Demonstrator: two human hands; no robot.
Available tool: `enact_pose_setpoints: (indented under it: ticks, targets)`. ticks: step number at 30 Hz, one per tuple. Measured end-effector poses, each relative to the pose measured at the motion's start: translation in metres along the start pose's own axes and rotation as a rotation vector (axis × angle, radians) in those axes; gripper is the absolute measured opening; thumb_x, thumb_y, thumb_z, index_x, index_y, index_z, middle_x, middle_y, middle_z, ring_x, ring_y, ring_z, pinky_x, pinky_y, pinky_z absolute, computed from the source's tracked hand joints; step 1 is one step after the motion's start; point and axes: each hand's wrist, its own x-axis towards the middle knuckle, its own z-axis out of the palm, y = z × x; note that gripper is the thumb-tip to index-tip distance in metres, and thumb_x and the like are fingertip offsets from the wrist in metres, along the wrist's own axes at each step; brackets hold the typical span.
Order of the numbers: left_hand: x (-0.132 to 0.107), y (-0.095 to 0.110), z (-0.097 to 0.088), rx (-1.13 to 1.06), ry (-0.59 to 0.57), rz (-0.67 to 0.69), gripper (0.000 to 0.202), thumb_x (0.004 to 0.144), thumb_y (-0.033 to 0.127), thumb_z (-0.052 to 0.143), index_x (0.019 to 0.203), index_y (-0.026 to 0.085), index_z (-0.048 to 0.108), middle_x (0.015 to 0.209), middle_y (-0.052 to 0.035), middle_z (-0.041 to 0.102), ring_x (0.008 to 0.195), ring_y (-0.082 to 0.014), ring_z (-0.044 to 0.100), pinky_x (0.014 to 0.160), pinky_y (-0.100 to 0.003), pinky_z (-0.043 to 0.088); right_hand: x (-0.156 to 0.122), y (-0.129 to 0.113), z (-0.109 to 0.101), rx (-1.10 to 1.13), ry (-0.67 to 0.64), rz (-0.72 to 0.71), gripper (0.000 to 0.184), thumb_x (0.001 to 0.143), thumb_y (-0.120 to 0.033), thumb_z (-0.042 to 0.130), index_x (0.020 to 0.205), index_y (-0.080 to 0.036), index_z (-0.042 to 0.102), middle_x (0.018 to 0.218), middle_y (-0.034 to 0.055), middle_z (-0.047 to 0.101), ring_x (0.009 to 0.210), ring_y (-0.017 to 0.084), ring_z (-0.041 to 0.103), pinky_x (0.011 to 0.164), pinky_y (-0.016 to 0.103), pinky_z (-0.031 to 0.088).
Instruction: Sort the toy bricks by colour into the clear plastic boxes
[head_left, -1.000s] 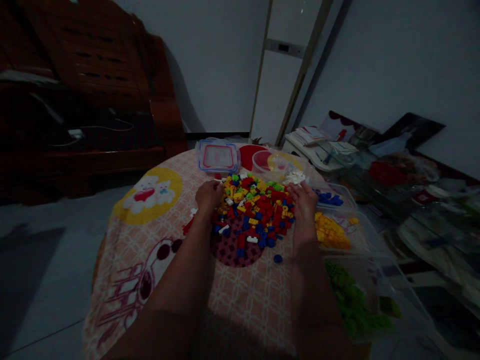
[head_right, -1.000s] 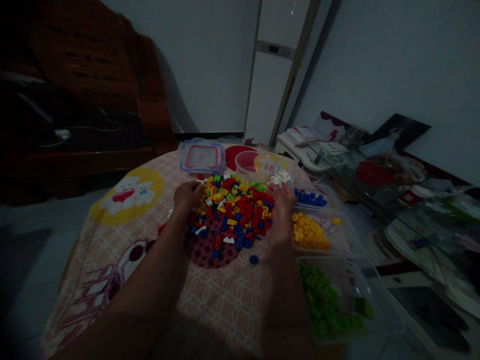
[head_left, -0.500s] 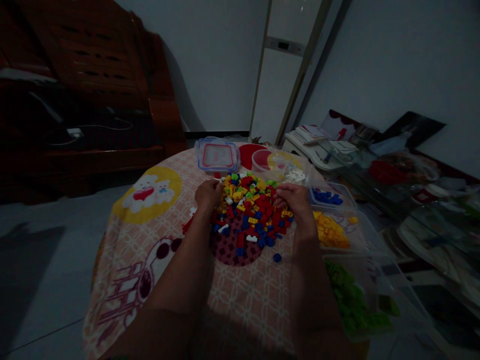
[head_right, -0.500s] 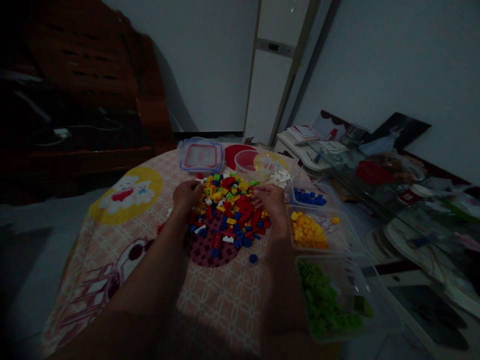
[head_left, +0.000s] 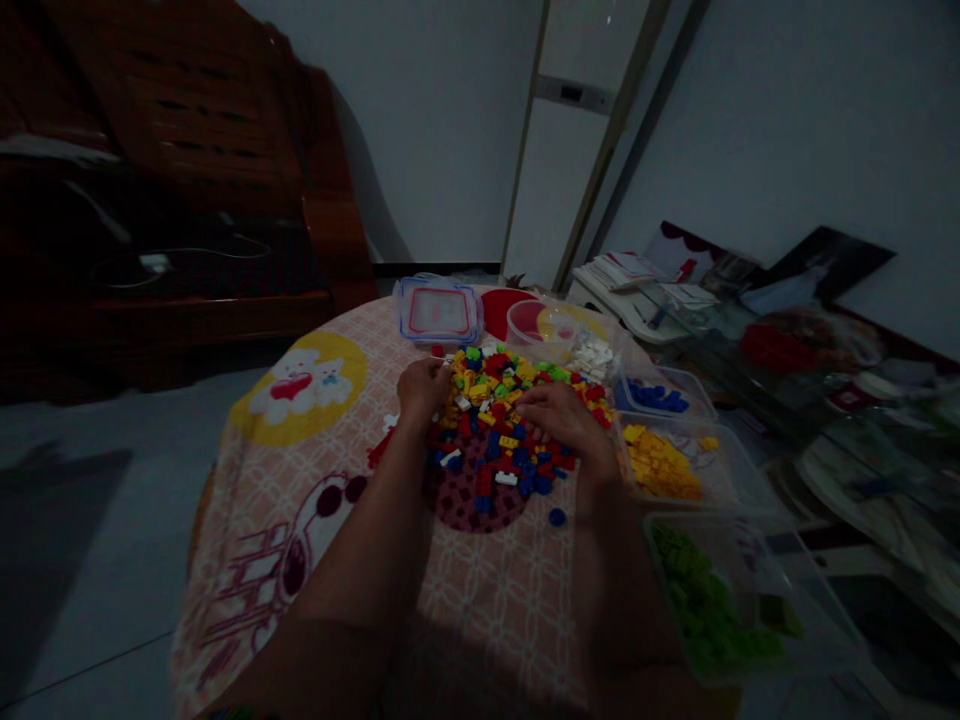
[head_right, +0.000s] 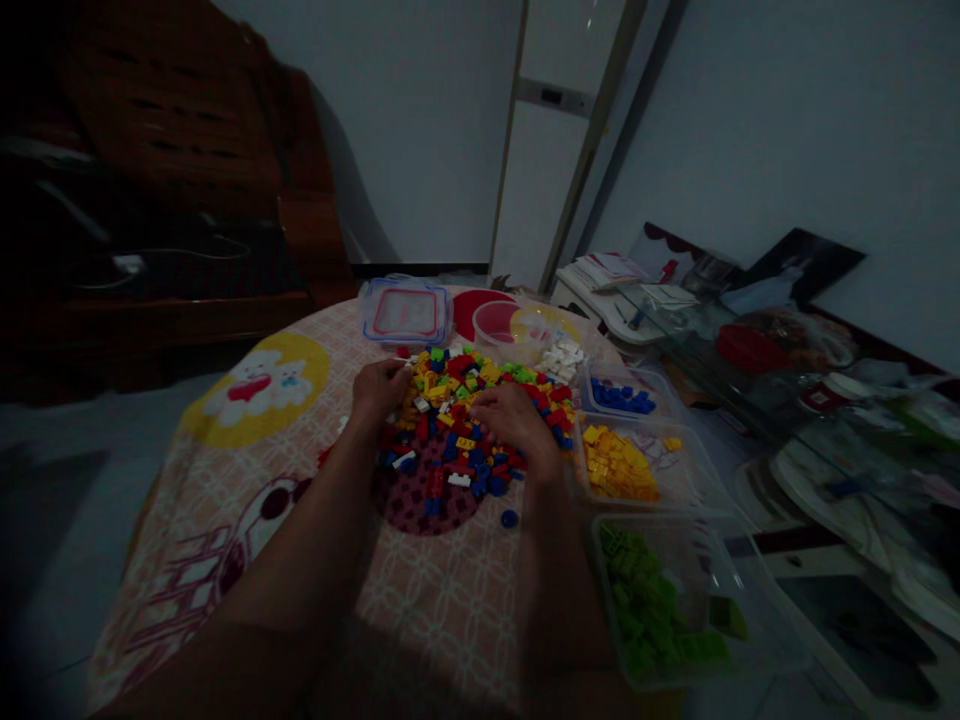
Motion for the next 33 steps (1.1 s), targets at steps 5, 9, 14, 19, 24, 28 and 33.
enact_pose_setpoints:
  ticks: [5,9,14,19,24,28,33]
  targets:
    - [-0.001,0.015,0.01,-0.215,0.051,0.105,0.04,0.084,0.028,0.056,0.118,0.015,0.073,0.12,-0.0099,0.072,0.113,-0.0252,0.063,0.102,-0.036,0.048,0.0,0.007,-0.007,0.027,0.03,0.003,0.012,0.087,-0.018,0.057,0.079,-0.018,0.067,0.057,-0.0043,0.064,0.046,0.01,0.06,0.043,0.018,0.044]
    - [-0.008,0.031,0.018,-0.307,0.098,0.224,0.036,0.08,0.025,0.059,0.112,0.014,0.073,0.121,-0.0123,0.069,0.117,-0.0269,0.06,0.108,-0.041,0.045,0.0,0.012,-0.014,0.049,0.047,-0.009,0.013,0.088,-0.018,0.057,0.079,-0.018,0.067,0.056,-0.0039,0.064,0.046,0.011,0.061,0.043,0.019,0.045]
    - [-0.031,0.056,0.032,-0.337,0.1,0.326,0.035,0.08,0.024,0.061,0.112,0.015,0.071,0.126,-0.0142,0.064,0.126,-0.0291,0.054,0.112,-0.048,0.041,-0.002,0.012,-0.019,0.083,0.127,-0.01,0.014,0.089,-0.019,0.056,0.081,-0.016,0.066,0.052,-0.004,0.062,0.042,0.01,0.058,0.042,0.017,0.044]
    - [-0.046,0.073,0.023,-0.342,0.04,0.479,0.035,0.083,0.03,0.06,0.113,0.018,0.072,0.129,-0.0118,0.065,0.126,-0.0276,0.055,0.112,-0.047,0.041,-0.001,0.011,-0.023,0.132,0.241,0.022,0.012,0.089,-0.018,0.055,0.084,-0.016,0.065,0.052,-0.0044,0.061,0.039,0.009,0.056,0.04,0.018,0.044]
    - [-0.024,0.043,-0.033,-0.251,0.084,0.443,0.042,0.087,0.04,0.057,0.119,0.017,0.07,0.121,-0.0103,0.07,0.114,-0.0256,0.062,0.103,-0.041,0.048,-0.002,0.01,-0.027,0.163,0.275,-0.008,0.012,0.089,-0.018,0.056,0.082,-0.016,0.066,0.053,-0.0042,0.062,0.04,0.01,0.057,0.038,0.017,0.043]
    - [-0.016,-0.006,-0.066,-0.073,0.01,0.312,0.057,0.087,0.053,0.054,0.127,0.014,0.066,0.123,-0.0134,0.069,0.11,-0.028,0.064,0.098,-0.042,0.05,-0.004,0.008,-0.029,0.197,0.28,-0.016,0.014,0.09,-0.018,0.056,0.08,-0.016,0.065,0.053,-0.0039,0.062,0.039,0.01,0.057,0.038,0.018,0.043]
    - [-0.047,-0.062,-0.049,0.111,-0.033,0.216,0.074,0.084,0.06,0.055,0.137,0.009,0.057,0.132,-0.02,0.063,0.123,-0.0355,0.057,0.107,-0.049,0.044,-0.006,0.005,-0.031,0.215,0.287,-0.017,0.013,0.089,-0.017,0.056,0.079,-0.016,0.065,0.051,-0.0042,0.062,0.039,0.011,0.058,0.037,0.018,0.043]
